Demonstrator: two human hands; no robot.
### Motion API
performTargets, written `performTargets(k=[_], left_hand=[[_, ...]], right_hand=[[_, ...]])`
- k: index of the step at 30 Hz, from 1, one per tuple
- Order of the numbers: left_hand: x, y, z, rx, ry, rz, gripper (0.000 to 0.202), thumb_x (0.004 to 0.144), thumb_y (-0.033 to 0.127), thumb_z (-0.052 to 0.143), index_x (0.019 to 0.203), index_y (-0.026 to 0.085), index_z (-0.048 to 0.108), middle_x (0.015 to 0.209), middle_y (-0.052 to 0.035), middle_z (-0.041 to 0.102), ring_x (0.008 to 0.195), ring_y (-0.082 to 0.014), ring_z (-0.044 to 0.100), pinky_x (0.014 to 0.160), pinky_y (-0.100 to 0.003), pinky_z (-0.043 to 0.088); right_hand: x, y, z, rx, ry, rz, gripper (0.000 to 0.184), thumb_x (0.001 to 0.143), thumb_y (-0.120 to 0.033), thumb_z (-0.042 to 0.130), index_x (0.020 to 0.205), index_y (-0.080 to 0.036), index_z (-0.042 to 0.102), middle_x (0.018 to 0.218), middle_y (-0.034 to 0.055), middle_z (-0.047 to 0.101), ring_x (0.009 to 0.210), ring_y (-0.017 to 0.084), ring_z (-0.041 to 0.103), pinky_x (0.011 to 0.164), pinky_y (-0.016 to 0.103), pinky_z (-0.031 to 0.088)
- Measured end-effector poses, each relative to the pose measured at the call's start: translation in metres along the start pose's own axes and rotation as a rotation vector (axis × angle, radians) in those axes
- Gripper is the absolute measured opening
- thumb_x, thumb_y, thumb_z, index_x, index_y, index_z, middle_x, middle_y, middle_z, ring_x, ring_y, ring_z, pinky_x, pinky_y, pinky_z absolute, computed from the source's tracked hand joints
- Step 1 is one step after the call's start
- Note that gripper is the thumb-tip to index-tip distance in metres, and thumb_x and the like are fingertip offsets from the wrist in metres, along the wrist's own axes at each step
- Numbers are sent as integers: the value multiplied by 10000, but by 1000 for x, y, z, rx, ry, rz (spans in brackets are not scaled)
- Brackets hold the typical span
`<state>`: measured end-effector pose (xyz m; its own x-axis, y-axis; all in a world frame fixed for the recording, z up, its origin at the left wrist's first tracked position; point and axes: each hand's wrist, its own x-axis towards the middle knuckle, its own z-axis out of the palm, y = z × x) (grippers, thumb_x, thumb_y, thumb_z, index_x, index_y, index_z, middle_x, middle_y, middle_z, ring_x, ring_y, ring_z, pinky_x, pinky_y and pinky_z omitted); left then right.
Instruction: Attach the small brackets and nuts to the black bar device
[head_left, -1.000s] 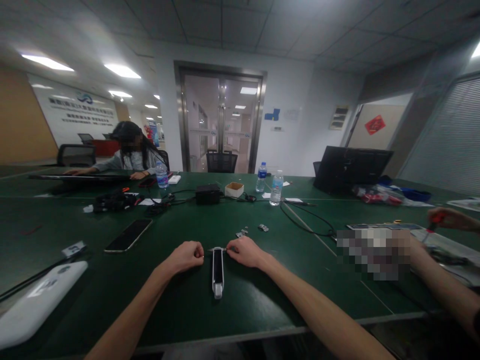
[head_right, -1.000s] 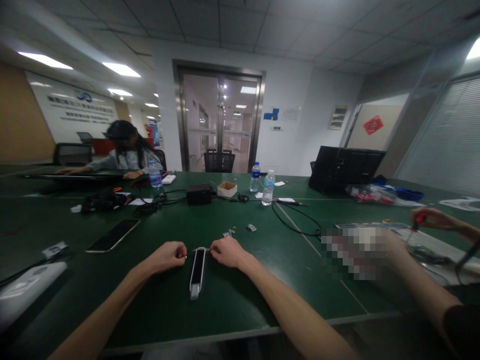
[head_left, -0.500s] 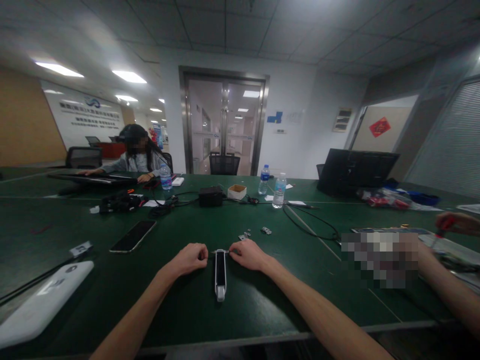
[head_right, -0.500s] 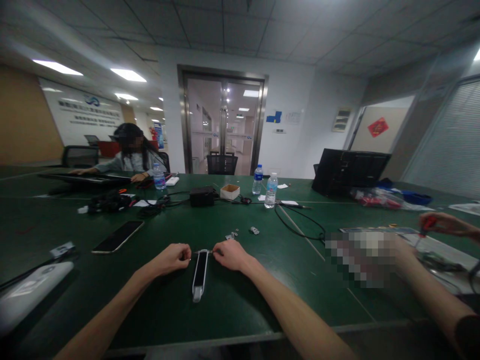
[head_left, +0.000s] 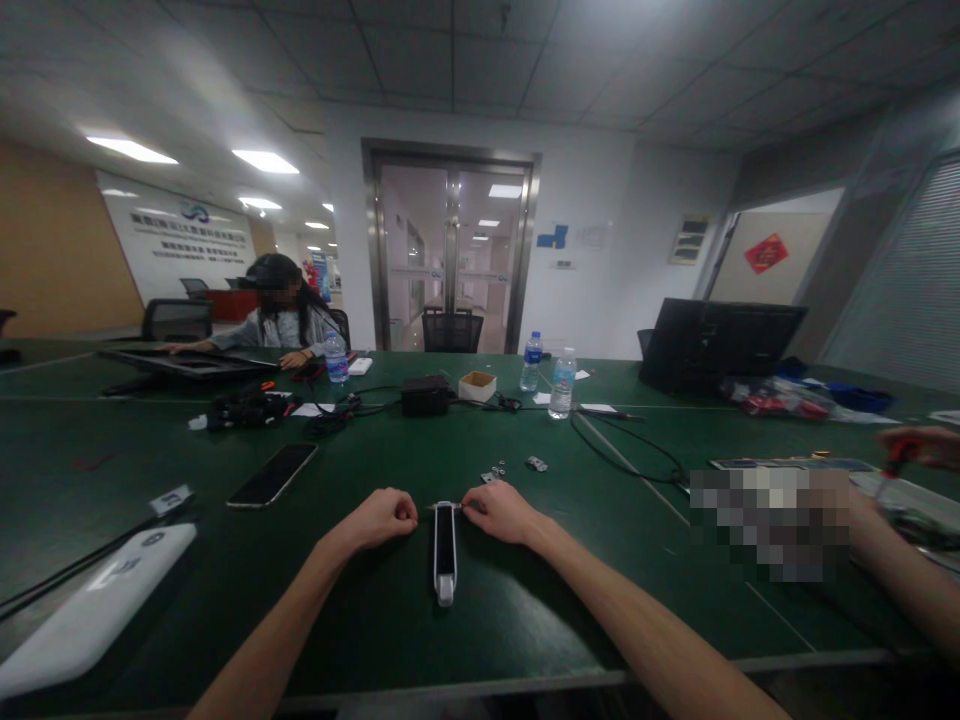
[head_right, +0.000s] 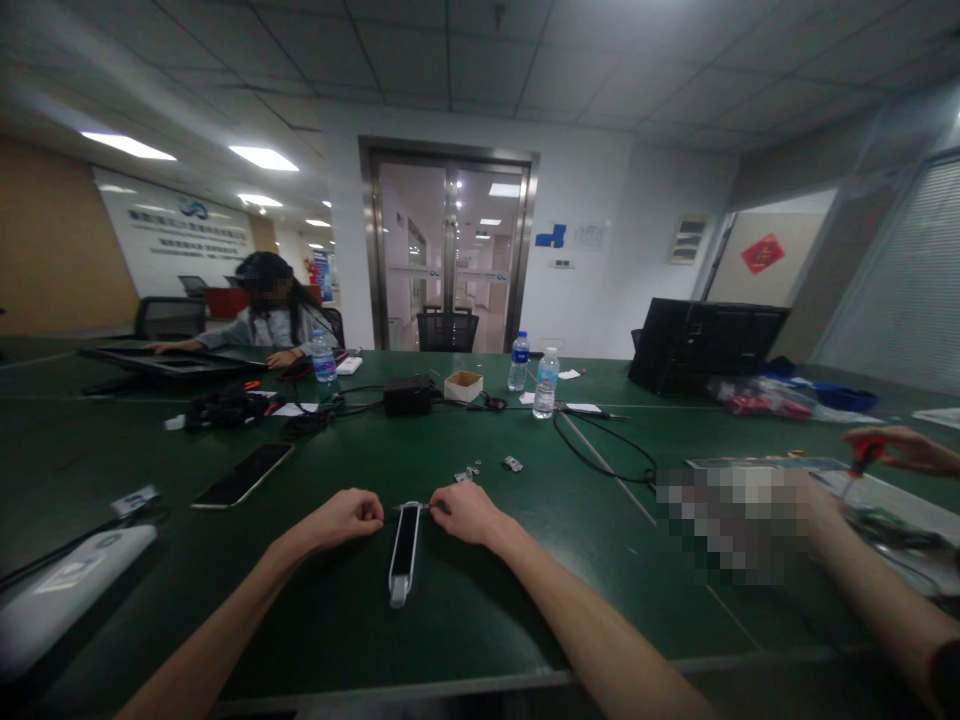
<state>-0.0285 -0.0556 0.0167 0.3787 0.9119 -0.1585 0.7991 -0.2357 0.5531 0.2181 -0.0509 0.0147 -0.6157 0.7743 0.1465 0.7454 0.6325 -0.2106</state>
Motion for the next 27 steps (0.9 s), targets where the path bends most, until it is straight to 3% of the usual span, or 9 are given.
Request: performTargets(k=[6,14,27], left_hand=[[1,-6,2,-46,-20,-26,253,696,311,566,872,161,670,825,-29,628,743,-182,580,599,-234,429],[-6,3,-2,-57,-26,-42,234,708,302,557,873,168,654,864,-34,619,769,-191,574,617,-241,437],[-8,6,-7,138,31,19,202,801,282,535,904,166,665,935,-55,601,815,-185,574,684,-250,447]], right_hand=[[2,2,3,-1,-4,1,269,887,-281,475,1025,-195,690,845,39,704,748,152,629,702,227,424],[1,2,4,7,-6,2,272,892,-290,464,1022,-195,683,821,35,698,725,148,620,696,233,418],[1,2,3,17,-17,6,266,901,-290,471,1026,-187,682,857,40,699,748,145,623,712,229,425]])
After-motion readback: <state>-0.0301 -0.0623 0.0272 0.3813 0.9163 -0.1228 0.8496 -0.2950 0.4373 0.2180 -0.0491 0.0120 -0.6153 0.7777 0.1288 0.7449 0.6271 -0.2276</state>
